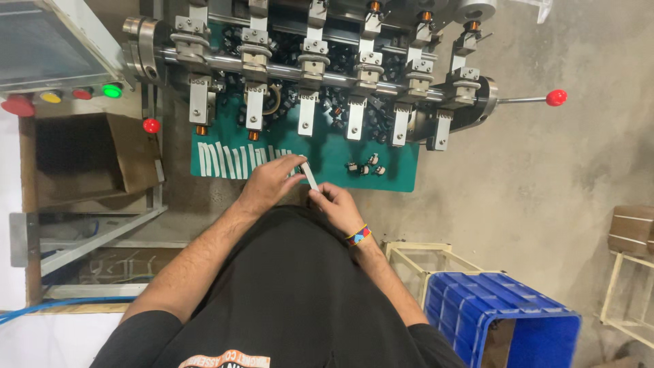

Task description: The person stands at an industrial machine and loads small copper cylindrical components one at a time into slots on the machine's green work surface, occasionally picking up stray parts from the mat and repositioning them. At one point they use scissors to trim something at the machine, and they pull the machine's red-handled lever during operation.

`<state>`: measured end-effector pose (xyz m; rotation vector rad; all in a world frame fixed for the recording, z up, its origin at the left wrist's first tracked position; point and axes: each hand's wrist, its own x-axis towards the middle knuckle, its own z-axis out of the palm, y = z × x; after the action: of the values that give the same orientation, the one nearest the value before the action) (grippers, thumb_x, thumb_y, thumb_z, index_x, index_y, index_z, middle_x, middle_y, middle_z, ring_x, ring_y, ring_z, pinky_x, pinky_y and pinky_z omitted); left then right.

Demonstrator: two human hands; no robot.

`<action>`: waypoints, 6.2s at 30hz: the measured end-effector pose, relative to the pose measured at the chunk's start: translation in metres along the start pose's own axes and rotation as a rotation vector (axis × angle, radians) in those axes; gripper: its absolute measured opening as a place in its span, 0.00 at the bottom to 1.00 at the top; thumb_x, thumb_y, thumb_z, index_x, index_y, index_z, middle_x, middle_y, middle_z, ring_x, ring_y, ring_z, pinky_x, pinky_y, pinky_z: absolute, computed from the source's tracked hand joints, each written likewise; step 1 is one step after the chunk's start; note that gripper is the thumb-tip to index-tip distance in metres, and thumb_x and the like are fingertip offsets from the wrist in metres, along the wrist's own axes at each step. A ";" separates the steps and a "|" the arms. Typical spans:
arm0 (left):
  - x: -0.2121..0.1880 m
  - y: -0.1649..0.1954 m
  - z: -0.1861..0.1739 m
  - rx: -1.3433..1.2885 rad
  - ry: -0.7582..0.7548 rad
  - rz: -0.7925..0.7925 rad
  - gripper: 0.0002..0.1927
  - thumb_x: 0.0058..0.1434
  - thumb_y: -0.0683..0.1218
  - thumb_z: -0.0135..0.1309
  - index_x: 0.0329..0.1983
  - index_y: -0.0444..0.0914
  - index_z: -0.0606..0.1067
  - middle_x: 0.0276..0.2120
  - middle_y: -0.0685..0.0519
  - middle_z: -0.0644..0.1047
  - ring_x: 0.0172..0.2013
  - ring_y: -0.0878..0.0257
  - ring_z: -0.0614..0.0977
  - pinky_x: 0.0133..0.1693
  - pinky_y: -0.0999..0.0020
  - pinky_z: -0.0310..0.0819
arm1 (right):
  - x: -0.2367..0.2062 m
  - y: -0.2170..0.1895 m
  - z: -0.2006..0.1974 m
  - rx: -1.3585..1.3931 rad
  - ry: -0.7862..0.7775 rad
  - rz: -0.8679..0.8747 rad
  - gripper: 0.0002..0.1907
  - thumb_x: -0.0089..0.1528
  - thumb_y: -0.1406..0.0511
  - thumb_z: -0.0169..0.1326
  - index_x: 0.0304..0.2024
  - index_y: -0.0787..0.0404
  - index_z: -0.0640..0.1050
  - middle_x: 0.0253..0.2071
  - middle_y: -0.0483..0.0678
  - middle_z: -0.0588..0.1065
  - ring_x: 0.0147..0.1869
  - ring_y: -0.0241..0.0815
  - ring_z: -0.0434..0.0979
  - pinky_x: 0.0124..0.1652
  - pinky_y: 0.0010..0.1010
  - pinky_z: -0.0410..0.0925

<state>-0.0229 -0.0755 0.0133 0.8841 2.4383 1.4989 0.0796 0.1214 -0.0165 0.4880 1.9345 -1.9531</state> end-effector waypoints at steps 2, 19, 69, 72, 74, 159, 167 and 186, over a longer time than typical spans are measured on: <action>0.000 -0.002 0.004 -0.030 0.022 -0.136 0.21 0.60 0.43 0.65 0.56 0.37 0.77 0.48 0.45 0.81 0.41 0.52 0.80 0.42 0.63 0.76 | -0.008 0.003 -0.006 0.247 -0.146 0.019 0.11 0.72 0.63 0.52 0.44 0.66 0.76 0.35 0.42 0.76 0.39 0.32 0.75 0.42 0.25 0.70; -0.006 0.010 0.049 -1.169 -0.138 -0.860 0.20 0.67 0.42 0.58 0.61 0.33 0.73 0.33 0.58 0.76 0.18 0.77 0.63 0.19 0.81 0.53 | 0.017 -0.023 -0.063 -0.480 -0.006 -0.592 0.08 0.69 0.66 0.50 0.44 0.64 0.78 0.48 0.51 0.75 0.54 0.50 0.74 0.54 0.38 0.67; -0.044 -0.106 -0.017 0.229 -0.094 -0.376 0.11 0.60 0.38 0.49 0.43 0.37 0.80 0.44 0.44 0.82 0.41 0.44 0.83 0.42 0.51 0.78 | 0.128 -0.021 0.100 0.126 -0.160 -0.123 0.19 0.70 0.55 0.44 0.54 0.60 0.73 0.53 0.52 0.75 0.54 0.46 0.76 0.49 0.38 0.71; -0.059 -0.093 -0.049 0.110 -0.140 -0.459 0.08 0.66 0.42 0.54 0.45 0.37 0.81 0.47 0.43 0.81 0.45 0.46 0.83 0.45 0.55 0.78 | 0.137 -0.024 0.126 0.456 -0.109 0.143 0.18 0.70 0.52 0.42 0.48 0.58 0.72 0.35 0.45 0.71 0.35 0.37 0.72 0.33 0.31 0.67; -0.064 -0.076 -0.074 -0.101 0.079 -0.323 0.09 0.64 0.40 0.56 0.47 0.37 0.80 0.54 0.44 0.79 0.47 0.50 0.84 0.45 0.60 0.80 | 0.130 -0.022 0.128 0.426 -0.083 0.180 0.20 0.70 0.50 0.42 0.44 0.59 0.72 0.27 0.41 0.67 0.26 0.34 0.65 0.25 0.28 0.61; -0.015 -0.010 -0.035 0.027 -0.088 0.129 0.22 0.59 0.40 0.61 0.57 0.38 0.72 0.49 0.44 0.79 0.48 0.46 0.83 0.46 0.56 0.79 | 0.022 -0.062 0.044 -0.634 0.167 -0.469 0.18 0.64 0.66 0.55 0.55 0.68 0.74 0.56 0.60 0.71 0.59 0.58 0.72 0.56 0.42 0.67; -0.005 -0.006 -0.043 -0.062 0.102 -0.158 0.19 0.59 0.40 0.63 0.54 0.36 0.75 0.49 0.47 0.80 0.45 0.51 0.84 0.42 0.61 0.80 | -0.011 -0.024 0.028 -0.003 -0.078 -0.080 0.13 0.71 0.60 0.52 0.41 0.64 0.78 0.32 0.41 0.74 0.34 0.28 0.69 0.34 0.22 0.65; 0.001 0.011 0.027 -0.818 0.185 -0.515 0.19 0.60 0.37 0.63 0.55 0.33 0.77 0.42 0.55 0.81 0.26 0.78 0.68 0.25 0.81 0.59 | 0.015 -0.060 -0.045 -0.103 -0.161 -0.161 0.08 0.68 0.64 0.55 0.40 0.62 0.79 0.32 0.44 0.77 0.34 0.36 0.77 0.36 0.27 0.70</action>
<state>-0.0078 -0.0507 0.0096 -0.0398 1.6461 2.1081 0.0383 0.1671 0.0285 0.1464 2.0119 -1.9095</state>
